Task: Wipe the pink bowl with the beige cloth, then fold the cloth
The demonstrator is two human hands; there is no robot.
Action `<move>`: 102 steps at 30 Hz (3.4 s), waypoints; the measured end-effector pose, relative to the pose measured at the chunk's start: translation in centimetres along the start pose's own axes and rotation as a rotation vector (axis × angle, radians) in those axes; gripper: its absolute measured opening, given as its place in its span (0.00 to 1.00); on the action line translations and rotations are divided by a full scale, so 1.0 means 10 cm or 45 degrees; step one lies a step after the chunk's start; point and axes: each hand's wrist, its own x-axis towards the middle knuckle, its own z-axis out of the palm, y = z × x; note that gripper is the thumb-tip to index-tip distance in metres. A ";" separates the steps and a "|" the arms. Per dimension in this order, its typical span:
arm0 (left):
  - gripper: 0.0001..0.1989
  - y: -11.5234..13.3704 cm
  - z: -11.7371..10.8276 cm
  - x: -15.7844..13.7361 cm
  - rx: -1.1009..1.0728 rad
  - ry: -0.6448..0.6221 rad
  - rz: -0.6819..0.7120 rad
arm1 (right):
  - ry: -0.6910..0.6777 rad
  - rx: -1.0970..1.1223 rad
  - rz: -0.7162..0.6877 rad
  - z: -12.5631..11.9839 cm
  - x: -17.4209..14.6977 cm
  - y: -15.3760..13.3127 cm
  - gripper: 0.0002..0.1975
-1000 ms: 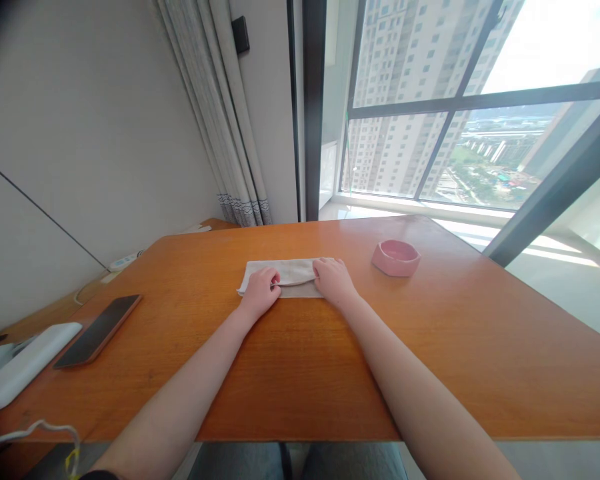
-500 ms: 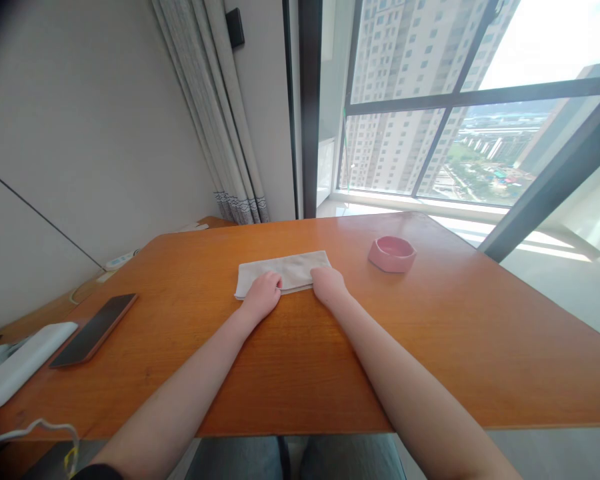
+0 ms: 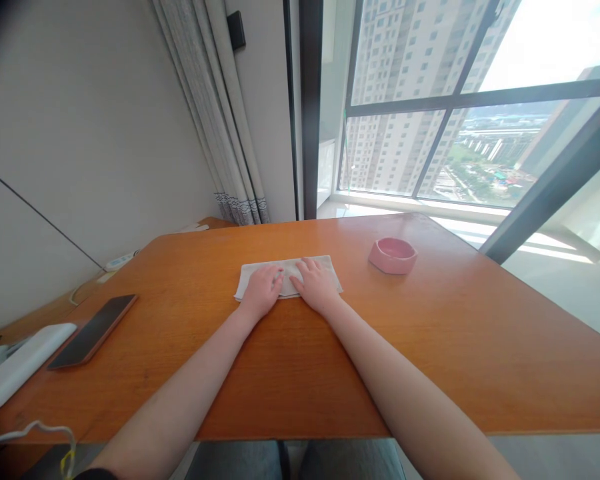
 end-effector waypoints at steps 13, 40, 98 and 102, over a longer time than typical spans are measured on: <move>0.24 -0.26 0.14 -0.01 0.248 -0.176 -0.371 | -0.195 -0.065 0.281 0.20 -0.04 0.02 0.33; 0.04 -0.23 -0.28 -0.14 0.435 -0.215 -0.503 | -0.206 -0.085 0.434 0.26 0.05 0.15 0.33; 0.16 -0.47 -0.65 -0.12 -0.083 0.680 -0.562 | -0.266 0.041 0.164 0.18 0.00 0.10 0.33; 0.10 -0.04 -0.26 -0.06 -0.141 0.319 -0.118 | -0.224 0.051 0.143 0.24 0.01 -0.01 0.34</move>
